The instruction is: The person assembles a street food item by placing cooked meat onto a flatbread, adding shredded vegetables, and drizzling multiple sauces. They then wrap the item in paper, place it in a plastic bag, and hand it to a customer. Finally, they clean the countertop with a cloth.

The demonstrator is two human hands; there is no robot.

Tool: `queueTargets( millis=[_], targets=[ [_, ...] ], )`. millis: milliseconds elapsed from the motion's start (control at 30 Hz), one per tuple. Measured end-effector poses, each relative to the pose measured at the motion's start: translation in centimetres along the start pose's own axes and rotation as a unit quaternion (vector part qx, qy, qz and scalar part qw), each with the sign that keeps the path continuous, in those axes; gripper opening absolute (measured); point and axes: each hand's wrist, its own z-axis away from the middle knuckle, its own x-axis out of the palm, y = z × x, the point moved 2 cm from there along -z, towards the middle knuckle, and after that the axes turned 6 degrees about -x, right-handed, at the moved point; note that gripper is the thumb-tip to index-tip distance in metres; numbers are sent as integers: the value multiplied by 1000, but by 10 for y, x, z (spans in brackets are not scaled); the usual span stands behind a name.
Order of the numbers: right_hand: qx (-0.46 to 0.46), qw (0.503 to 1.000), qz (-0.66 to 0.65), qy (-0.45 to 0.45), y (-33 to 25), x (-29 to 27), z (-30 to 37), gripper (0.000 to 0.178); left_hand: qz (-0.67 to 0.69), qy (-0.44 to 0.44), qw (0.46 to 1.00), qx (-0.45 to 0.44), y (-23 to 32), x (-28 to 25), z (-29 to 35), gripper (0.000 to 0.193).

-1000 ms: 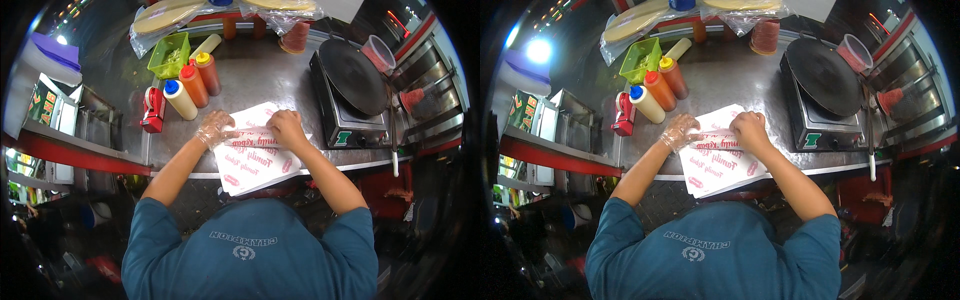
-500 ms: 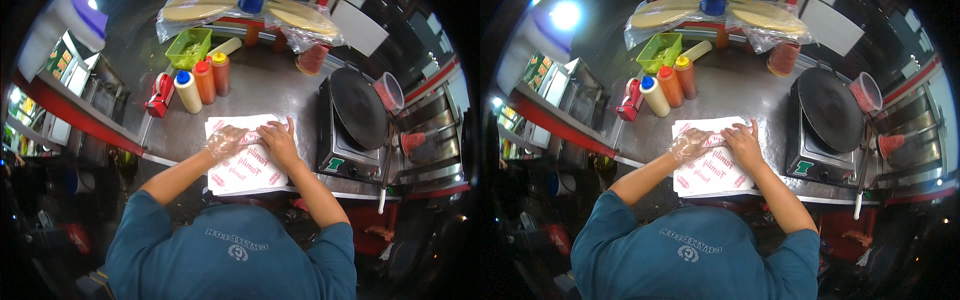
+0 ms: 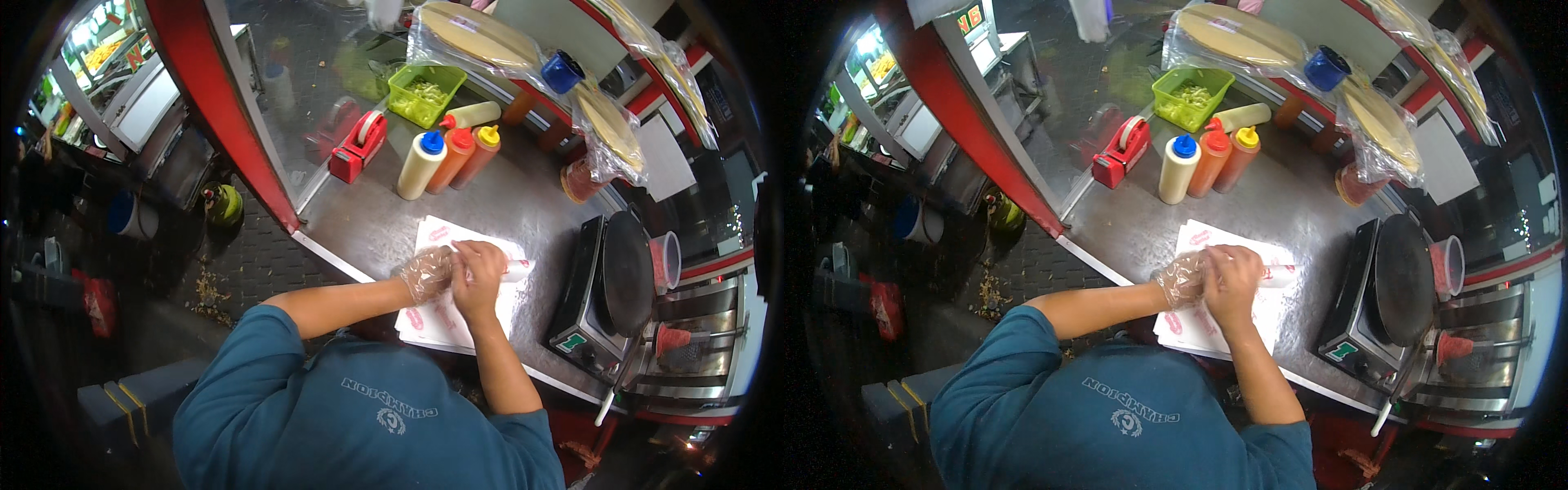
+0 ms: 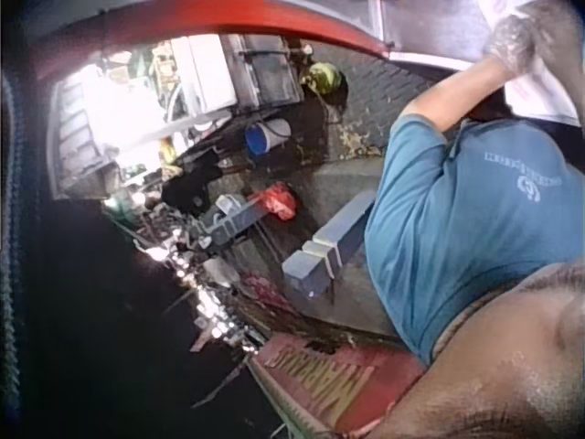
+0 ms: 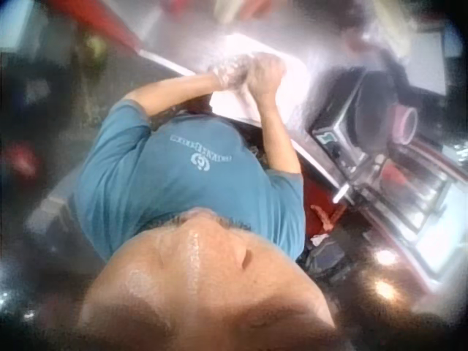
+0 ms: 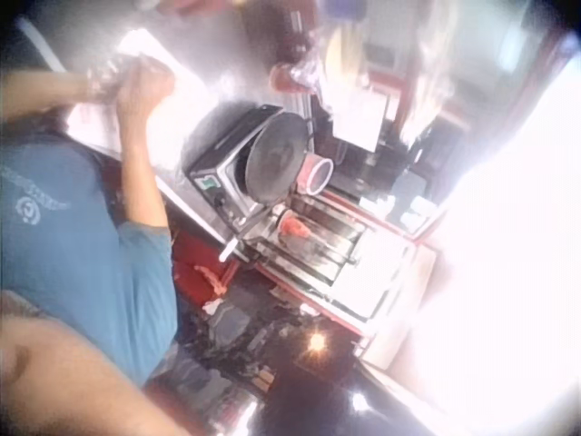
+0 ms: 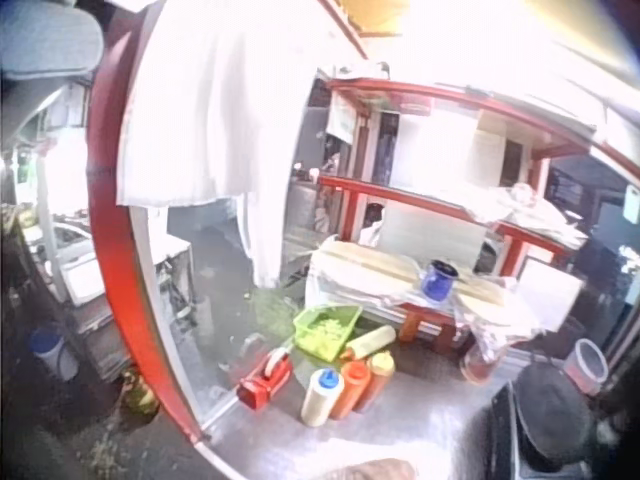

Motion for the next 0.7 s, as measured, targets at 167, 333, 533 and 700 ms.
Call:
queueTargets(
  millis=[167,333,533,700],
  targets=[
    [-46,963,-201,-174,-62,36,-36,20,27,24,999,14,-9,-16,10,48],
    [13,968,-189,-166,-50,69,-43,23,5,61,997,41,-14,-26,8,47],
    [67,932,-308,-178,-76,87,-85,26,-30,105,992,70,2,-31,2,46],
    [65,929,-329,-155,-82,78,-62,23,4,100,992,82,-2,-33,-8,44]
  ],
)
